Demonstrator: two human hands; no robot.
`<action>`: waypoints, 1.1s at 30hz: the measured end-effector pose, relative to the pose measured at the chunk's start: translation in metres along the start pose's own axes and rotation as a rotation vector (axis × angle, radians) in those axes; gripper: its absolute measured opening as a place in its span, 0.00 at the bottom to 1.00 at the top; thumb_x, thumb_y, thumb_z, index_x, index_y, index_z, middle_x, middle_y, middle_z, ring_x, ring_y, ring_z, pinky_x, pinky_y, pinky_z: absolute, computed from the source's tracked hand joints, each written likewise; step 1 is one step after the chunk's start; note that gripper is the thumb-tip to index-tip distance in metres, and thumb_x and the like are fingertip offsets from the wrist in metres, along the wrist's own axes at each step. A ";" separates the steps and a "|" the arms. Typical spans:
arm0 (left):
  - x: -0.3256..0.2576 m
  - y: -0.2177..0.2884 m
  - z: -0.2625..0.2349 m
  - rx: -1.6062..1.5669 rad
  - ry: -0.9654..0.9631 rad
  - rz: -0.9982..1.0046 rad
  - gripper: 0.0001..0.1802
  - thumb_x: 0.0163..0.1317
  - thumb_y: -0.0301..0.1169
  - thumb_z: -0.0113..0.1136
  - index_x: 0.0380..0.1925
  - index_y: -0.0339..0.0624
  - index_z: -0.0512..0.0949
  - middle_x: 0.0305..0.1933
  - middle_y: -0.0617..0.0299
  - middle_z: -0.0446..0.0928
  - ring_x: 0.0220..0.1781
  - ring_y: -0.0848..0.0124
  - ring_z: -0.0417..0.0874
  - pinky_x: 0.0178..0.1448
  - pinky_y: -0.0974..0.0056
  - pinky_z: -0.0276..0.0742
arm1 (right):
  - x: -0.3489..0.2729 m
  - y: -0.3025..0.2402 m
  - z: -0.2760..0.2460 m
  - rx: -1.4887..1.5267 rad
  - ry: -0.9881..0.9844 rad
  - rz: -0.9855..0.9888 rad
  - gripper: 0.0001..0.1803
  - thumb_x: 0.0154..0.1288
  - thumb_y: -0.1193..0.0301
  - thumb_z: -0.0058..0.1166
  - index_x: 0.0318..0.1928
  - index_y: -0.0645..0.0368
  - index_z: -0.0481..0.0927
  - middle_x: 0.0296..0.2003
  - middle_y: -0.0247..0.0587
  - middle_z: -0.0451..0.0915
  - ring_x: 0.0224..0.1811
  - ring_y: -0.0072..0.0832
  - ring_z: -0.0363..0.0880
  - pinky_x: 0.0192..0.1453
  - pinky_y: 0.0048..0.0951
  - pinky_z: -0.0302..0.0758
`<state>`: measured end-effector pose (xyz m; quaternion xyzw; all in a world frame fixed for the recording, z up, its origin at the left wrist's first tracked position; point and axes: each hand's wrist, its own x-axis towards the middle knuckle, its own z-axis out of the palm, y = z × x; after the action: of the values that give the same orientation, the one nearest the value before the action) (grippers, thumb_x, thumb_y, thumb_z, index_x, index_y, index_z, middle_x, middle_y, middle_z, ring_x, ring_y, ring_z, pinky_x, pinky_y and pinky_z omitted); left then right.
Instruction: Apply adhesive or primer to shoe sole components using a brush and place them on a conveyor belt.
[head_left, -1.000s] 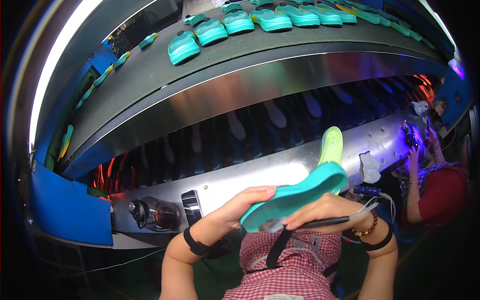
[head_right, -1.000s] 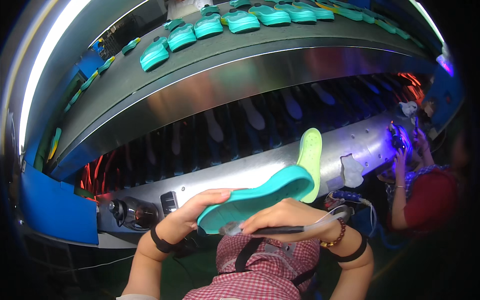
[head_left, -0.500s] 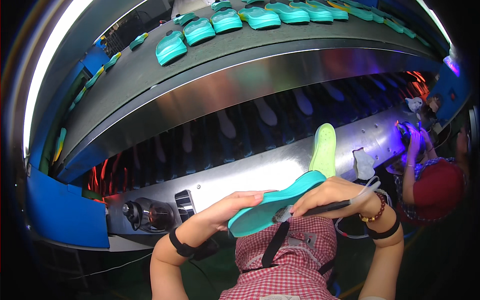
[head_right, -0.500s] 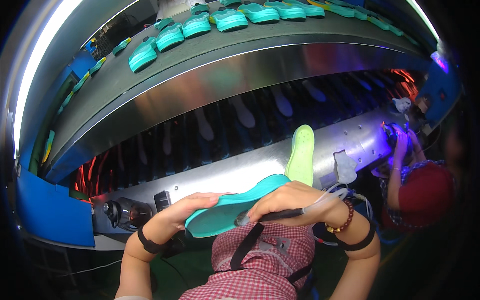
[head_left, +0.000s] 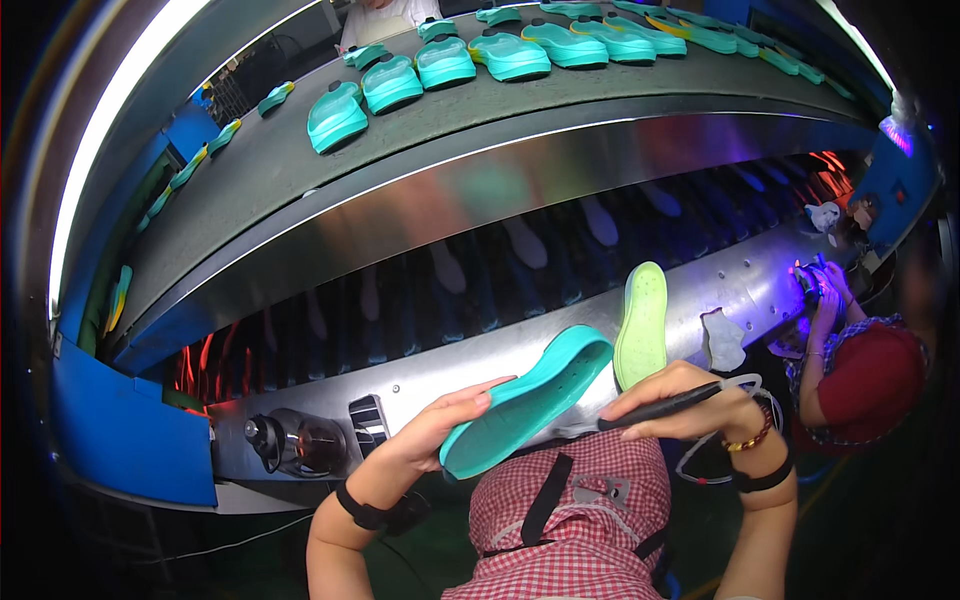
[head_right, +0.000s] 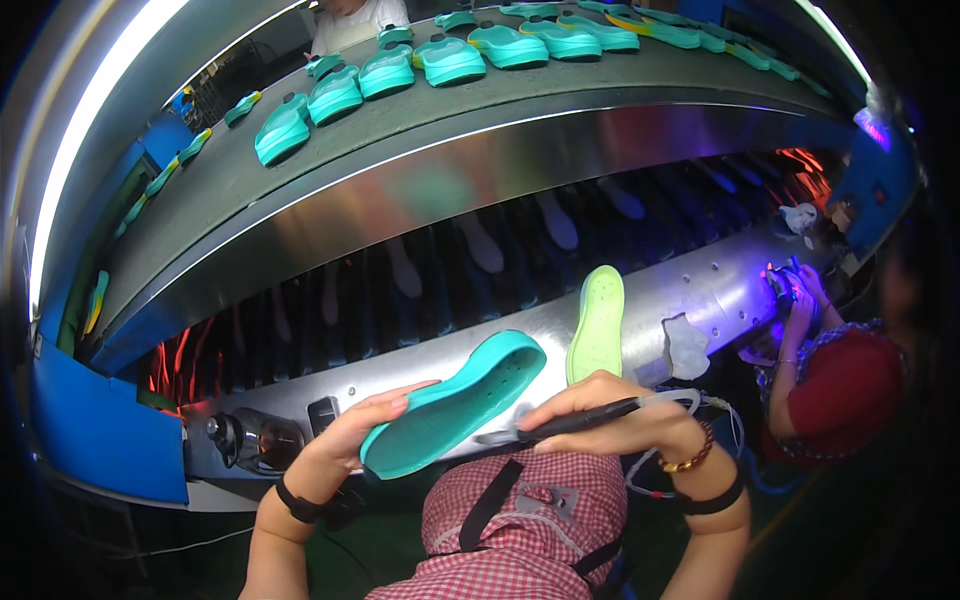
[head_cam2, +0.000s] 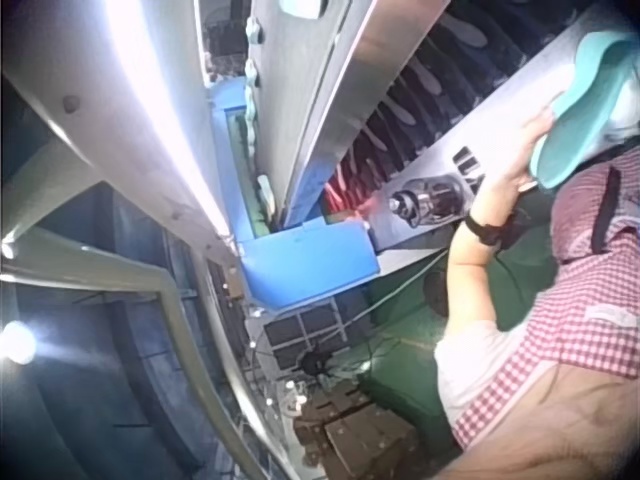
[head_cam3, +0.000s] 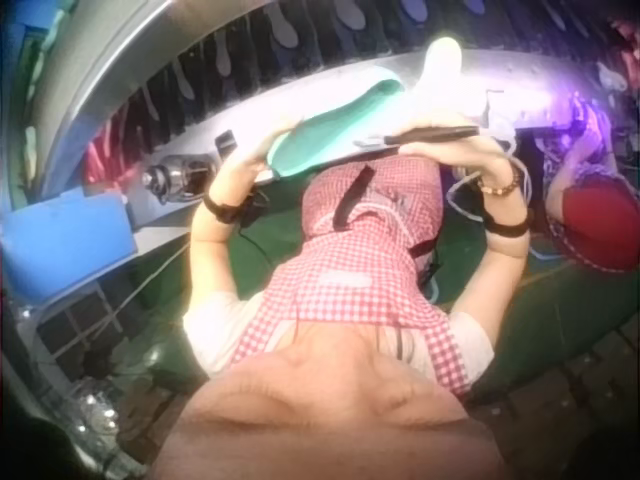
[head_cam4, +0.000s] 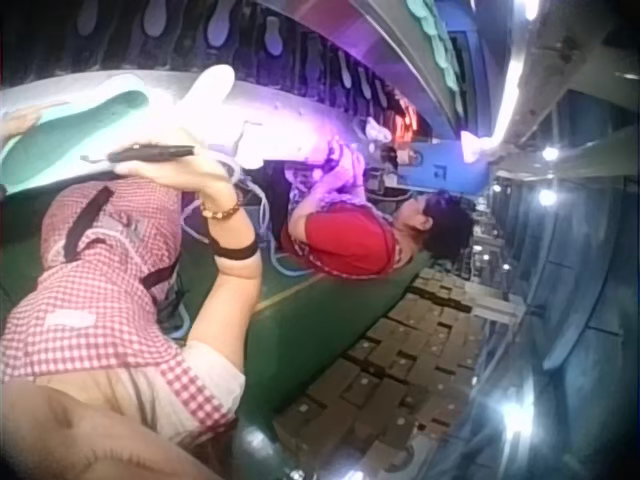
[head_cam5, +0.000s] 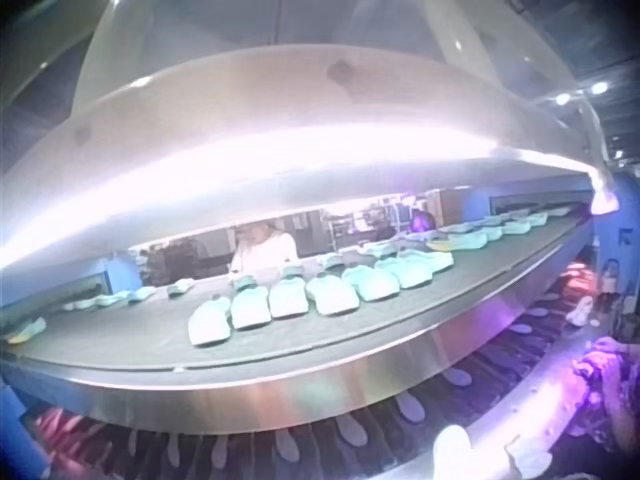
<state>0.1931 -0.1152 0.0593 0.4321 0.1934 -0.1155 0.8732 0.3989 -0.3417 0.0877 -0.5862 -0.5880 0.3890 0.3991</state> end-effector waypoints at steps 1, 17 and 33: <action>0.005 -0.003 0.001 0.004 -0.002 0.008 0.28 0.64 0.38 0.47 0.61 0.37 0.58 0.58 0.53 0.67 0.55 0.68 0.73 0.55 0.65 0.72 | 0.002 -0.001 0.008 -0.008 0.000 -0.005 0.15 0.54 0.72 0.59 0.44 0.60 0.79 0.39 0.43 0.81 0.42 0.28 0.80 0.47 0.25 0.74; 0.047 -0.041 0.010 -0.530 -0.028 0.193 0.28 0.64 0.40 0.42 0.61 0.39 0.56 0.58 0.47 0.65 0.56 0.54 0.72 0.56 0.45 0.70 | 0.039 0.059 0.052 0.182 0.803 -0.070 0.09 0.54 0.79 0.55 0.37 0.67 0.80 0.32 0.43 0.81 0.33 0.23 0.79 0.39 0.20 0.74; 0.024 -0.033 -0.013 -0.485 0.085 0.273 0.29 0.64 0.40 0.43 0.64 0.43 0.53 0.61 0.52 0.62 0.60 0.60 0.68 0.63 0.55 0.63 | 0.029 0.016 0.082 0.484 0.400 0.008 0.11 0.56 0.76 0.54 0.41 0.67 0.80 0.30 0.33 0.81 0.27 0.16 0.75 0.29 0.14 0.70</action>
<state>0.1994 -0.1254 0.0182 0.2371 0.1918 0.0712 0.9497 0.3287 -0.3115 0.0425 -0.5413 -0.3859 0.3963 0.6333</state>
